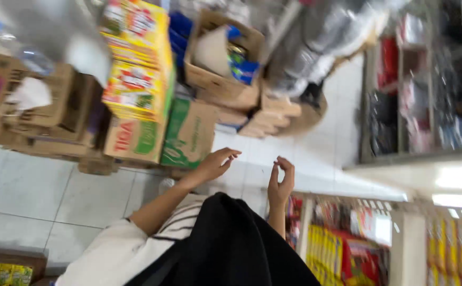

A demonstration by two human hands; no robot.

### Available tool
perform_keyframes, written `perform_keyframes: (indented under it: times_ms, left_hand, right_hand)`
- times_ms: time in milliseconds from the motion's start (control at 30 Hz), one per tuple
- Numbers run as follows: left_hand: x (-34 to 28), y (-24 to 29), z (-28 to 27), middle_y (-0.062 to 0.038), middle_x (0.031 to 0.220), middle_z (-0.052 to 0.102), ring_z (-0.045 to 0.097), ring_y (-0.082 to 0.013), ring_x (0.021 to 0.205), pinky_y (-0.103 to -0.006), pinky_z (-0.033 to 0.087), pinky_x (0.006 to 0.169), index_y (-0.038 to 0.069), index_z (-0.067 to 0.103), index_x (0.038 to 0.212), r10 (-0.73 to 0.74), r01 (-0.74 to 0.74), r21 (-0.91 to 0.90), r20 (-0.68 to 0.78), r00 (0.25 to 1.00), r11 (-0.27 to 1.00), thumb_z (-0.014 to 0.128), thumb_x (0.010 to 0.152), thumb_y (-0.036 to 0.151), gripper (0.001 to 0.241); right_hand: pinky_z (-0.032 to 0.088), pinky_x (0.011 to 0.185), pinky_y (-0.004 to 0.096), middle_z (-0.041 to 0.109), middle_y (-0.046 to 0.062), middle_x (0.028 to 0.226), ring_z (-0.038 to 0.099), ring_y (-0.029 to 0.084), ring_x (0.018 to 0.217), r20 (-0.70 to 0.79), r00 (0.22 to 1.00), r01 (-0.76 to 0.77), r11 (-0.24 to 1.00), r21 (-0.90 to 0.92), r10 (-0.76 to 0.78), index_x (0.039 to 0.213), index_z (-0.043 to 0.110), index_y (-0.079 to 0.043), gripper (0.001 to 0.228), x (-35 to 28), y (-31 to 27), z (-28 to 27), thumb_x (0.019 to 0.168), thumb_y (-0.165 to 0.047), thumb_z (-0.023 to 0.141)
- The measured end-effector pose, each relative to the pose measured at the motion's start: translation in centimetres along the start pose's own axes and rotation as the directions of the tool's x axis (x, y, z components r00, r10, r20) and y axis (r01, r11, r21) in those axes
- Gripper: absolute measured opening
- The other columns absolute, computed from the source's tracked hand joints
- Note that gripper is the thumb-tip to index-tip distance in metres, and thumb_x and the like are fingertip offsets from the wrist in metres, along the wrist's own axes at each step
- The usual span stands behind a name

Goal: The person stocks store shelves by picking up boxes of mosquito repellent from cardboard boxes on the floor and stacking them onto a shelf by hand.

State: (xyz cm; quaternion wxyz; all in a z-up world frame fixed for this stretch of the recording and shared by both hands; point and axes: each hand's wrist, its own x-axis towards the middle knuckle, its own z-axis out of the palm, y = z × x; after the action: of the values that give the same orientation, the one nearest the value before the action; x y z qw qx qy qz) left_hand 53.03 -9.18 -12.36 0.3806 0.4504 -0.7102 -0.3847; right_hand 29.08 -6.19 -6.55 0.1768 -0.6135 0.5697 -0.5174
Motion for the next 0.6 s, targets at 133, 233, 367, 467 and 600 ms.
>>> perform_keyframes:
  times_ms: [133,233,367,467,600]
  left_hand:
    - [-2.8,-0.9,-8.8,-0.011,0.107,0.067,0.068,-0.0281,0.101,-0.0384,0.054,0.089,0.010,0.065,0.128,-0.024,0.036,0.075,-0.159,0.987,0.997,0.060,0.092,0.001,0.037]
    - [-4.4,-2.5,-14.9,-0.014,0.109,0.065,0.065,-0.0313,0.103,-0.0400,0.052,0.090,0.009,0.063,0.128,-0.035,0.065,0.102,-0.273,0.961,0.993,0.062,0.092,0.002,0.036]
    - [-7.6,-5.1,-22.7,-0.014,0.120,0.063,0.059,-0.0352,0.116,-0.0443,0.047,0.101,0.008,0.061,0.129,0.110,0.037,0.296,-0.467,0.877,0.955,0.063,0.090,0.001,0.040]
    - [-10.1,-6.9,-25.5,-0.016,0.129,0.059,0.056,-0.0372,0.122,-0.0434,0.048,0.102,0.009,0.061,0.132,0.061,0.176,0.297,-0.644,0.762,0.939,0.065,0.092,0.001,0.042]
    - [-12.5,-9.2,-29.0,-0.021,0.137,0.050,0.050,-0.0407,0.128,-0.0439,0.047,0.105,0.003,0.050,0.142,-0.070,0.287,0.179,-0.729,0.681,0.941,0.066,0.080,-0.003,0.065]
  right_hand:
    - [0.055,0.089,0.033,0.068,0.013,0.114,0.070,0.021,0.098,0.132,0.985,0.097,0.989,0.115,-0.112,0.118,0.064,0.000,0.021,0.6,-4.6,8.3,0.097,0.002,0.062]
    - [0.056,0.088,0.033,0.070,0.013,0.112,0.070,0.023,0.097,0.206,0.955,0.181,0.969,0.169,-0.215,0.116,0.066,0.000,0.018,0.5,-7.1,14.8,0.098,0.002,0.064]
    - [0.055,0.088,0.035,0.070,0.013,0.110,0.068,0.024,0.095,0.310,0.917,0.179,0.954,0.240,-0.250,0.115,0.067,-0.001,0.017,0.4,-10.6,22.5,0.099,0.002,0.064]
    - [0.056,0.089,0.034,0.068,0.014,0.119,0.070,0.023,0.100,0.421,0.879,0.101,0.950,0.294,-0.224,0.121,0.064,-0.002,0.020,0.0,-12.1,26.4,0.101,0.000,0.062]
    - [0.055,0.091,0.037,0.062,0.015,0.129,0.066,0.027,0.108,0.556,0.789,0.118,0.953,0.279,-0.260,0.127,0.062,-0.003,0.030,0.2,-14.7,30.3,0.097,-0.002,0.066]
